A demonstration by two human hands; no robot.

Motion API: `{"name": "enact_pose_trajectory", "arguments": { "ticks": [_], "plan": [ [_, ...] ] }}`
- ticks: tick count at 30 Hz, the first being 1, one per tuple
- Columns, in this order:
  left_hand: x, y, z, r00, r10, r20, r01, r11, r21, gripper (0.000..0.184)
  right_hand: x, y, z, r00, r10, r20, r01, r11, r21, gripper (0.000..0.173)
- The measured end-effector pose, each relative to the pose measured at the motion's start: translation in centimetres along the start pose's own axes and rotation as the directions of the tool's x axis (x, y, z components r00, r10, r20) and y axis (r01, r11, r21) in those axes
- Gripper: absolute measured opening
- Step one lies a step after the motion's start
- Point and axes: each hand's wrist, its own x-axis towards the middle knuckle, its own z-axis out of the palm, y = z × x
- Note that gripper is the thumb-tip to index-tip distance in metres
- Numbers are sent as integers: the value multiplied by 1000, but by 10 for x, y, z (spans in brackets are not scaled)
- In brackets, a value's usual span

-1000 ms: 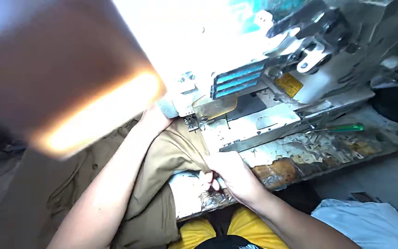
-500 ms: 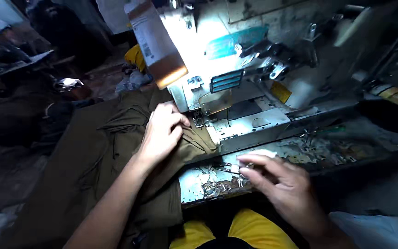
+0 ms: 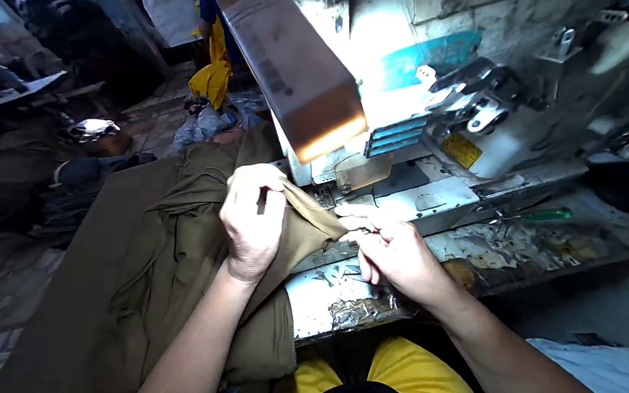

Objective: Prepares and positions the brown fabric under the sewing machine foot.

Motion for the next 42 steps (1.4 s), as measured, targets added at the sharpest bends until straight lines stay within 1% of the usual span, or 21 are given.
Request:
{"name": "enact_pose_trajectory", "arguments": {
  "ticks": [3, 5, 7, 10, 12, 13, 15, 17, 18, 19, 20, 21, 22, 23, 24, 25, 28, 30, 33, 38, 42],
  "plan": [
    [10, 5, -11, 996, 80, -44, -76, 994, 83, 9, 2, -1, 4, 1000, -14, -15, 14, 1000, 5, 26],
    [8, 10, -17, 991, 131, -36, -126, 984, 130, 11, 2, 4, 8, 994, -111, -19, 109, 992, -59, 18],
    [2, 18, -22, 982, 191, 6, -190, 972, 136, 10, -1, 8, 8, 980, -197, 19, 198, 974, -110, 17],
    [-16, 36, -29, 947, 290, 137, -299, 953, 46, 10, -21, 6, 3, 947, -285, 148, 292, 956, -21, 19],
    [-33, 45, -29, 909, 360, 212, -356, 933, -58, 11, -45, 3, 3, 916, -358, 178, 354, 934, 56, 20],
    [-38, 50, -31, 895, 371, 247, -359, 928, -97, 13, -57, 2, 3, 903, -390, 180, 385, 921, 63, 20],
    [-34, 63, -39, 901, 324, 290, -296, 945, -136, 17, -76, 0, 4, 896, -414, 162, 417, 909, 16, 20],
    [-15, 85, -49, 881, 282, 380, -262, 959, -106, 19, -87, -1, 3, 913, -386, 135, 394, 919, -37, 21],
    [-5, 96, -51, 825, 295, 482, -300, 951, -71, 20, -88, -2, 3, 923, -363, 124, 370, 928, -35, 22],
    [4, 102, -49, 725, 314, 613, -369, 929, -39, 19, -87, -4, 4, 930, -349, 118, 353, 936, -17, 21],
    [10, 101, -44, 591, 310, 744, -435, 900, -29, 15, -84, -5, 5, 932, -345, 110, 346, 938, 8, 19],
    [13, 95, -38, 458, 272, 847, -457, 889, -38, 8, -80, -3, 7, 936, -334, 109, 335, 942, 17, 17],
    [15, 91, -36, 353, 208, 912, -452, 891, -28, 5, -75, 4, 10, 944, -309, 113, 309, 951, 18, 15],
    [19, 92, -37, 274, 130, 953, -443, 897, 5, 8, -70, 15, 12, 953, -278, 118, 278, 960, 18, 14],
    [26, 94, -41, 225, 74, 972, -441, 897, 34, 11, -66, 25, 15, 961, -254, 110, 254, 967, 14, 14],
    [31, 93, -46, 226, 58, 972, -460, 887, 54, 12, -65, 33, 19, 967, -244, 77, 244, 970, 9, 14],
    [38, 63, -53, 355, 84, 931, -510, 852, 118, 9, -65, 41, 26, 969, -247, -2, 247, 969, -11, 12],
    [44, 49, -55, 394, 106, 913, -537, 833, 135, 16, -59, 47, 26, 968, -251, -14, 251, 968, -10, 13],
    [55, 44, -56, 400, 123, 908, -569, 810, 141, 25, -48, 55, 24, 967, -256, -1, 256, 966, -28, 15],
    [73, 35, -59, 426, 142, 893, -582, 799, 150, 24, -28, 62, 22, 938, -347, 8, 346, 935, -72, 14],
    [81, 28, -65, 449, 126, 885, -555, 815, 166, 29, -18, 61, 18, 919, -394, 25, 394, 911, -125, 13]
  ]
}}
